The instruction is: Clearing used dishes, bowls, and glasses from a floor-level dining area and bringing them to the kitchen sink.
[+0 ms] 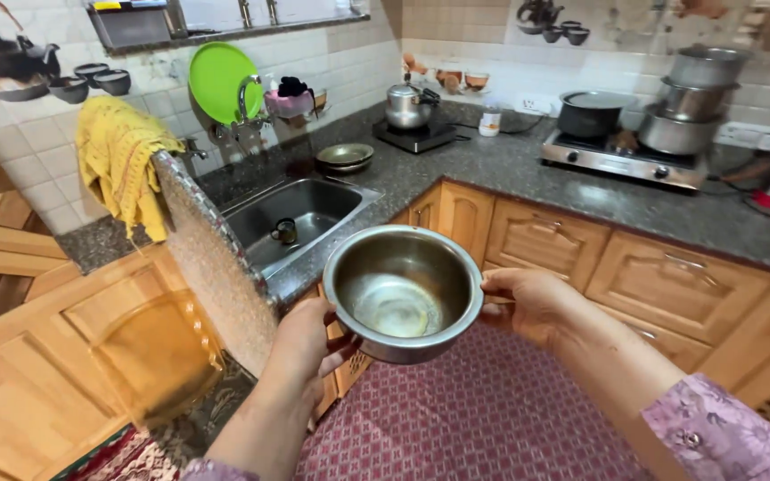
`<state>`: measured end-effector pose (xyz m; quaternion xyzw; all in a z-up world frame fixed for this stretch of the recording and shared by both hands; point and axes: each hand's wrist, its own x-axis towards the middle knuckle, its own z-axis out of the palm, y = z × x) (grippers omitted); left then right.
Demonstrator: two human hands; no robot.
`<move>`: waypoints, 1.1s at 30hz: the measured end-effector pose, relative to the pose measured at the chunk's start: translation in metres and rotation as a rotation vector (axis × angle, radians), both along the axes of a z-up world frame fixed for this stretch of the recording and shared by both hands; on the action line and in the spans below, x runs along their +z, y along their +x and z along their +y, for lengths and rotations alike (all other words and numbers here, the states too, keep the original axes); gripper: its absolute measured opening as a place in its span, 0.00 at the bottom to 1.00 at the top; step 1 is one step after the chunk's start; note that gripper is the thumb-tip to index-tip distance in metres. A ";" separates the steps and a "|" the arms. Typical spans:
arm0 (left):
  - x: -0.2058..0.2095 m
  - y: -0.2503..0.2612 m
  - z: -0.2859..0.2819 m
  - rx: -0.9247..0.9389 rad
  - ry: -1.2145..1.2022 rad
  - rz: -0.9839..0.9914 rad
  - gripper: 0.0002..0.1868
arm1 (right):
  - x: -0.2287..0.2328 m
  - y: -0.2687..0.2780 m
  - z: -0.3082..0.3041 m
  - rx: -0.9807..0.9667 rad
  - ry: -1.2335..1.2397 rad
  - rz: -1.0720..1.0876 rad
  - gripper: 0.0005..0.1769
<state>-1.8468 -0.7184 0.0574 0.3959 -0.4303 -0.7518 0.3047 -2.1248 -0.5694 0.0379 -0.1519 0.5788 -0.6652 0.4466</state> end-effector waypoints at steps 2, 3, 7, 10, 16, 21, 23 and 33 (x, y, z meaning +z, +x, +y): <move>-0.015 -0.030 -0.030 0.008 -0.004 0.009 0.12 | -0.006 -0.029 -0.034 0.011 0.012 -0.003 0.09; -0.022 -0.045 -0.049 0.010 -0.014 0.019 0.12 | -0.008 -0.044 -0.056 0.016 0.019 -0.005 0.08; -0.057 -0.101 -0.124 0.079 -0.018 0.090 0.10 | -0.016 -0.100 -0.148 0.046 0.026 0.075 0.10; -0.072 -0.147 -0.179 0.141 -0.047 0.088 0.09 | -0.026 -0.147 -0.218 0.096 0.032 0.102 0.06; -0.102 -0.232 -0.281 0.243 -0.046 0.067 0.08 | -0.081 -0.265 -0.351 0.207 0.040 0.053 0.06; -0.133 -0.296 -0.362 0.296 0.005 0.150 0.07 | -0.085 -0.316 -0.437 0.244 0.160 0.039 0.08; -0.129 -0.319 -0.384 0.352 0.009 0.127 0.07 | -0.088 -0.342 -0.478 0.296 0.166 0.041 0.09; -0.134 -0.428 -0.490 0.595 0.066 0.070 0.08 | -0.101 -0.454 -0.673 0.524 0.264 0.062 0.11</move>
